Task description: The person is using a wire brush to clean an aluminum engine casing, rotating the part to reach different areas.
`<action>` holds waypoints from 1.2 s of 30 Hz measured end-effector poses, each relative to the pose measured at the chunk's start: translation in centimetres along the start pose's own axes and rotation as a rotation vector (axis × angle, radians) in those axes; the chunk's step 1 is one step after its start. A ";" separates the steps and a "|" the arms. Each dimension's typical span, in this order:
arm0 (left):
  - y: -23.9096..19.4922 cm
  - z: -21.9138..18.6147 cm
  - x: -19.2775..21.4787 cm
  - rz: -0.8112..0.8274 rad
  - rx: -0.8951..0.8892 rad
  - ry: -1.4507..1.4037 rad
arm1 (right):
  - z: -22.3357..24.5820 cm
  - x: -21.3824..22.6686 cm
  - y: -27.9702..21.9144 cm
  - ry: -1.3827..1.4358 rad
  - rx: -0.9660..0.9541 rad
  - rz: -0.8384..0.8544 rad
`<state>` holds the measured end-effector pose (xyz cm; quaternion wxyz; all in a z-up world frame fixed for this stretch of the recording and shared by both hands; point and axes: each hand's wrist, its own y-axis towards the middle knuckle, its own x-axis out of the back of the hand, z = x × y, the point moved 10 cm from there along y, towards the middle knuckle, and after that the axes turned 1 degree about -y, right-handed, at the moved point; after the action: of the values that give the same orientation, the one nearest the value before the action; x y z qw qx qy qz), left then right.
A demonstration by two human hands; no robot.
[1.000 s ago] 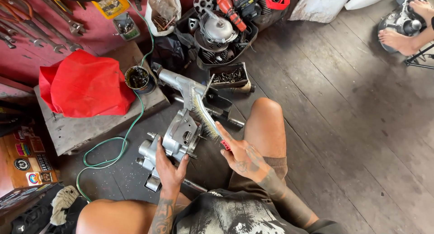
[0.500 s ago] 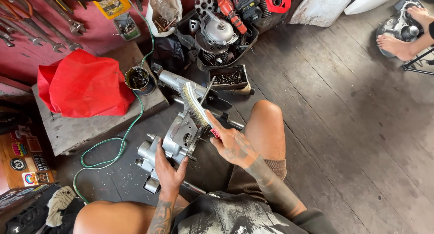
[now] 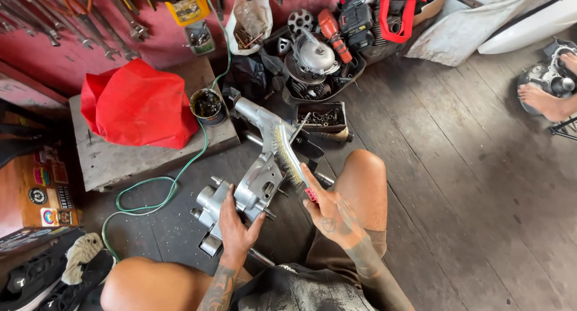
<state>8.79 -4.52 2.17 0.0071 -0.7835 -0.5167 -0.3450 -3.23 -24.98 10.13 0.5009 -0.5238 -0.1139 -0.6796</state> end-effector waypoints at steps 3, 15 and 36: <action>0.4 -1.3 0.9 -0.046 -0.036 -0.064 | -0.4 0.0 -1.1 0.265 0.258 -0.099; 0.5 -1.5 0.8 -0.030 -0.044 -0.062 | 1.5 0.9 0.5 -0.165 0.111 -0.213; -0.2 0.9 -0.2 0.030 0.114 0.002 | 1.7 -0.1 -0.6 0.296 -0.106 0.073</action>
<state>9.13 -4.23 1.32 0.0576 -0.7891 -0.5236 -0.3159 -2.70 -23.44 11.02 0.5082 -0.4474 0.0160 -0.7357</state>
